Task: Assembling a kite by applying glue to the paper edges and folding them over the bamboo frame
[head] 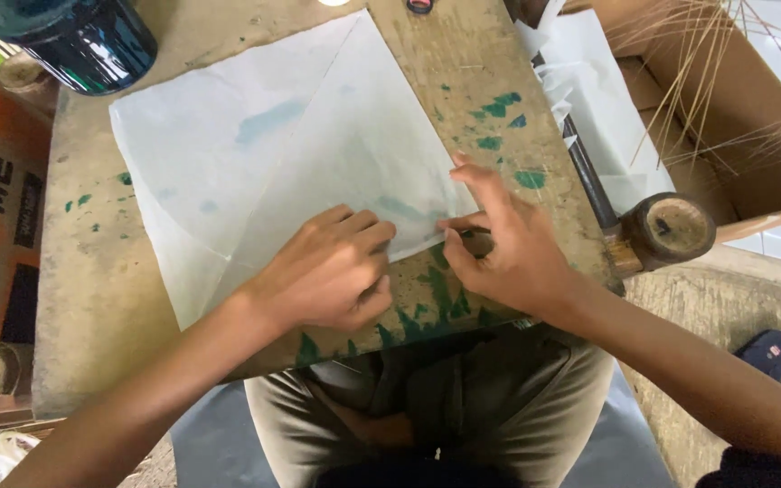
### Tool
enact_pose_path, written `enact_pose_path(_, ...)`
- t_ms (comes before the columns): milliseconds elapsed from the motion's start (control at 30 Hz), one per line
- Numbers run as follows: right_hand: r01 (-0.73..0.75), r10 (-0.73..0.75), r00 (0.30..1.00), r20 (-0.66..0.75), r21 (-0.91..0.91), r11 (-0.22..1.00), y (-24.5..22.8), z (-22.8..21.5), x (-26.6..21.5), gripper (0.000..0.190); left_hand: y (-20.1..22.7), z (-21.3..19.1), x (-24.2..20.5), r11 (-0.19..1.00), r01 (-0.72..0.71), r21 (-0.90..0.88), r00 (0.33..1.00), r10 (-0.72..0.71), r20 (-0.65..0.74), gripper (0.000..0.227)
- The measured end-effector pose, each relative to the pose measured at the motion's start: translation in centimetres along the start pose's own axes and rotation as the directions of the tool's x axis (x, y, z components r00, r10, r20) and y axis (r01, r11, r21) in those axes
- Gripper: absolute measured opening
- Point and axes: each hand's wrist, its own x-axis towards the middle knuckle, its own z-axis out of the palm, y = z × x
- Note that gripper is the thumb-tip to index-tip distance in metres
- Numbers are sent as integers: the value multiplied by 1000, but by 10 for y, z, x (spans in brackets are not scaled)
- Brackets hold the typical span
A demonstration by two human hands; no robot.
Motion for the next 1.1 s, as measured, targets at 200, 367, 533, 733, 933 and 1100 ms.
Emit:
enact_pose_path(200,30,-13,983,-185,90,995,1,-3,24,57,-50,0,29,954,289,-84,954,-294,-59,15)
enact_pose_path(367,-37,53,989,-140,115,993,33,-1,109,46,-147,23,49,714,671,-197,725,-688,-26,9)
enact_pose_path(533,-219,234,970,-61,188,957,50,3,194,41,-192,32,72,351,903,-249,390,-912,126,7)
enact_pose_path(733,-179,181,984,4,171,969,81,30,245,47,-195,33,91,249,962,-113,271,-923,274,9)
enact_pose_path(933,-114,118,993,-22,117,987,91,44,250,43,-208,42,95,289,950,-121,313,-891,330,40)
enact_pose_path(1100,-132,140,988,-59,129,983,93,40,244,43,-207,37,99,330,942,-63,328,-862,386,30)
